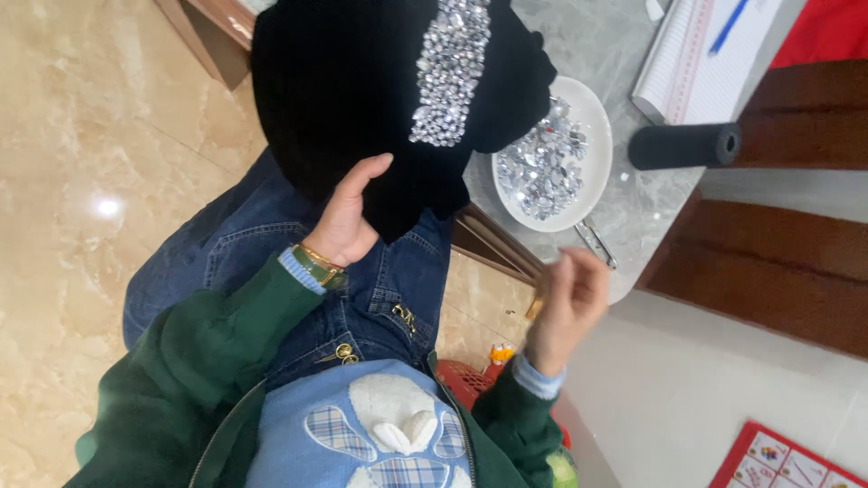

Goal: Attaching individual silver sequins to a black velvet garment by hand using a needle and thread.

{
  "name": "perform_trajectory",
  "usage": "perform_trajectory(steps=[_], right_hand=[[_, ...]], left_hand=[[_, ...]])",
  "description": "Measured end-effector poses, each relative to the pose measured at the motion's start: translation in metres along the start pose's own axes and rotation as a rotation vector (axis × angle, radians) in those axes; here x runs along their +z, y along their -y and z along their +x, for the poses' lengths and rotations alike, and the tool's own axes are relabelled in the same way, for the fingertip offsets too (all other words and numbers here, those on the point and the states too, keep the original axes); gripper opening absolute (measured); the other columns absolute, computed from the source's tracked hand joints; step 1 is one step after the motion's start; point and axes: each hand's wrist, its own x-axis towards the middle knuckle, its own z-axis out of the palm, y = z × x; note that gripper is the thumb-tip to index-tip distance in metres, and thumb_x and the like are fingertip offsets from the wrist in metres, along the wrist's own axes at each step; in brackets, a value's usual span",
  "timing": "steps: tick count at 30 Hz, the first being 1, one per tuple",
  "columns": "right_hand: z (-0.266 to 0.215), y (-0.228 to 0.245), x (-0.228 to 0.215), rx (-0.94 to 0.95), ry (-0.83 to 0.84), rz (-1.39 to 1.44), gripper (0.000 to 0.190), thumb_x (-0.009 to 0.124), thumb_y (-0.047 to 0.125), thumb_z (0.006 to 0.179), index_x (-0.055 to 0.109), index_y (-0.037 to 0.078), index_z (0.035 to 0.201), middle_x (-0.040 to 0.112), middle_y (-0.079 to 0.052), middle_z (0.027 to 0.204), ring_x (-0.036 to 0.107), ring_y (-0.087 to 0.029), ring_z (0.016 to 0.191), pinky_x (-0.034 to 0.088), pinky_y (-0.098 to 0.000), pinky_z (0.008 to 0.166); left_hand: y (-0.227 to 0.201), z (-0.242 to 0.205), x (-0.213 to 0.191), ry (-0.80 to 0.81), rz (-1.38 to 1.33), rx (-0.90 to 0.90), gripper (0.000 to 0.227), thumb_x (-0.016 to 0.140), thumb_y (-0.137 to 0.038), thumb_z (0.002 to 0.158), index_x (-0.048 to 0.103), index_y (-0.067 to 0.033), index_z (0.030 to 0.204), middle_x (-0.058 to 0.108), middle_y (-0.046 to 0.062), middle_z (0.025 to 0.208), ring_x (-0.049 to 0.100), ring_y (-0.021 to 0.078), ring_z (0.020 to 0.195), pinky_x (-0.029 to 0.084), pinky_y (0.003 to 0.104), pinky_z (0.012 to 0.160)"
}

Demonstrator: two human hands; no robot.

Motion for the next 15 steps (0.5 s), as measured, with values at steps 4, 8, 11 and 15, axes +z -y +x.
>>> perform_trajectory(steps=[4, 8, 11, 15], right_hand=[[0.019, -0.003, 0.028, -0.059, 0.120, -0.316, 0.014, 0.067, 0.006, 0.102, 0.068, 0.005, 0.116, 0.055, -0.005, 0.068, 0.047, -0.012, 0.067, 0.044, -0.0285, 0.069], [0.037, -0.012, 0.038, -0.172, 0.120, -0.519, 0.010, 0.072, 0.003, 0.098, 0.074, 0.007, 0.106, 0.043, -0.003, 0.062, 0.045, -0.017, 0.060, 0.046, -0.0326, 0.066], [0.046, -0.017, 0.036, -0.156, 0.200, -0.585, 0.014, 0.071, 0.002, 0.096, 0.076, 0.011, 0.105, 0.050, -0.004, 0.067, 0.052, -0.020, 0.065, 0.050, -0.0365, 0.070], [0.045, -0.017, 0.034, -0.093, 0.307, -0.635, 0.010, 0.070, 0.011, 0.099, 0.079, 0.012, 0.105, 0.048, -0.004, 0.065, 0.051, -0.022, 0.064, 0.049, -0.0378, 0.069]], left_hand=[[0.000, -0.007, 0.012, -0.038, 0.045, 0.037, 0.023, 0.078, -0.019, 0.083, 0.076, -0.0015, 0.099, 0.075, 0.018, 0.101, 0.073, 0.0290, 0.092, 0.061, 0.044, 0.089], [-0.003, -0.007, 0.010, -0.058, 0.078, 0.025, 0.023, 0.079, -0.019, 0.083, 0.075, -0.0026, 0.098, 0.075, 0.018, 0.101, 0.073, 0.0273, 0.092, 0.061, 0.043, 0.088], [-0.003, -0.006, 0.009, -0.082, 0.117, 0.034, 0.023, 0.078, -0.019, 0.083, 0.075, -0.0021, 0.098, 0.075, 0.018, 0.101, 0.073, 0.0282, 0.093, 0.060, 0.043, 0.089], [0.000, -0.005, 0.003, -0.095, 0.140, 0.043, 0.020, 0.079, -0.018, 0.083, 0.074, -0.0036, 0.095, 0.075, 0.017, 0.098, 0.073, 0.0262, 0.091, 0.061, 0.043, 0.088]])
